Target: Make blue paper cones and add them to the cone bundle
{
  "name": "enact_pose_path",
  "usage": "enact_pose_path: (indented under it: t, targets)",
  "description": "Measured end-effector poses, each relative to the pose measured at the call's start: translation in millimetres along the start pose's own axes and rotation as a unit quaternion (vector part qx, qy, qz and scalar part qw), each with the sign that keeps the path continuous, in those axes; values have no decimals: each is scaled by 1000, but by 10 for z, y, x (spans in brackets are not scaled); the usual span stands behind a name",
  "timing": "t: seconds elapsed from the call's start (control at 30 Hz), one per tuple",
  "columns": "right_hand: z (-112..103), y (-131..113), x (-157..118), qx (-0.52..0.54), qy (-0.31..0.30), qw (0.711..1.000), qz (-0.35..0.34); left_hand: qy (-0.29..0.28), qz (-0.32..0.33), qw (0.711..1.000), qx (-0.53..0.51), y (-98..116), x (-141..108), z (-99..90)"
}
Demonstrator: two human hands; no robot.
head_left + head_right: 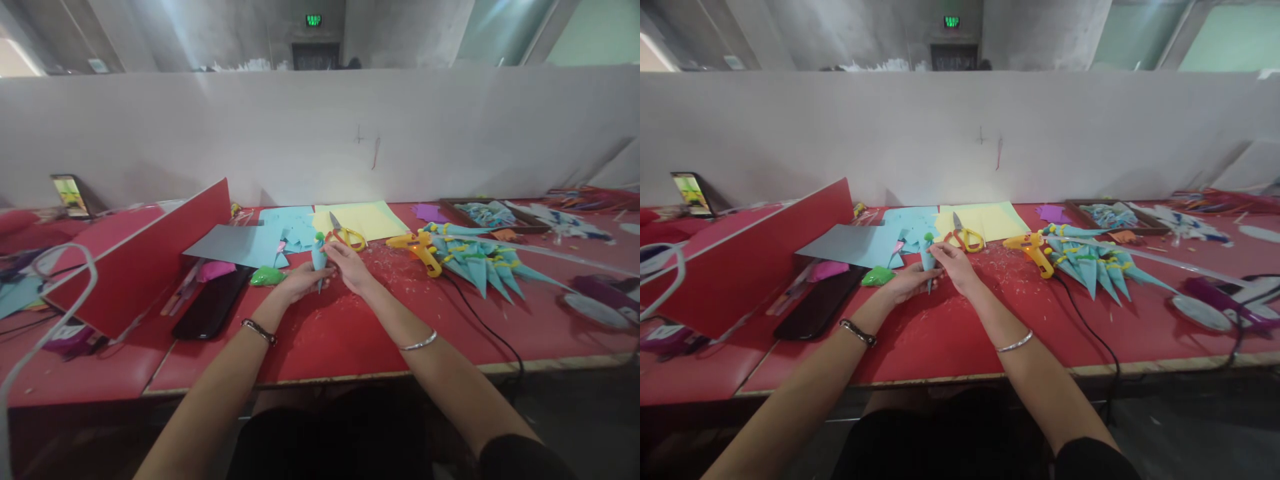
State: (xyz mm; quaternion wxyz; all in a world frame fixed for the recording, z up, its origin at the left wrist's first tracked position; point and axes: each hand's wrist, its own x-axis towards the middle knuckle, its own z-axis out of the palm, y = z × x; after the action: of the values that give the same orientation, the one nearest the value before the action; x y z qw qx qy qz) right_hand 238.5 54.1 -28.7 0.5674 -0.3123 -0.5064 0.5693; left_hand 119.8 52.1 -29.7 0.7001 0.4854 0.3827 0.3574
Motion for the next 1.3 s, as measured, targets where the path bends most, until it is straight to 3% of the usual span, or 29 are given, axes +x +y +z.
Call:
enact_pose_path:
  t: [0.23, 0.47, 0.63, 0.73, 0.9, 1.0, 1.17, 1.3]
  targets:
    - [-10, 52, 35, -50, 23, 997, -47, 43, 50, 998, 5, -30, 44, -3]
    - [-12, 64, 36, -87, 47, 992, -75, 41, 73, 996, 16, -56, 59, -35]
    - [-19, 62, 40, -86, 56, 992, -77, 60, 116, 986, 102, -65, 73, -33]
    - [-22, 61, 40, -93, 57, 990, -85, 94, 164, 956, 226, -59, 78, -34]
    - [-25, 45, 38, -99, 59, 989, -92, 149, 274, 856, 412, -61, 84, -72]
    - [-25, 32, 35, -94, 61, 989, -93, 127, 270, 835, 463, -67, 81, -80]
    - [-20, 28, 29, -64, 52, 993, -82, 98, 202, 852, 473, -82, 76, -61]
    - [-7, 14, 26, -52, 51, 993, -88, 105, 193, 858, 464, -70, 62, -40]
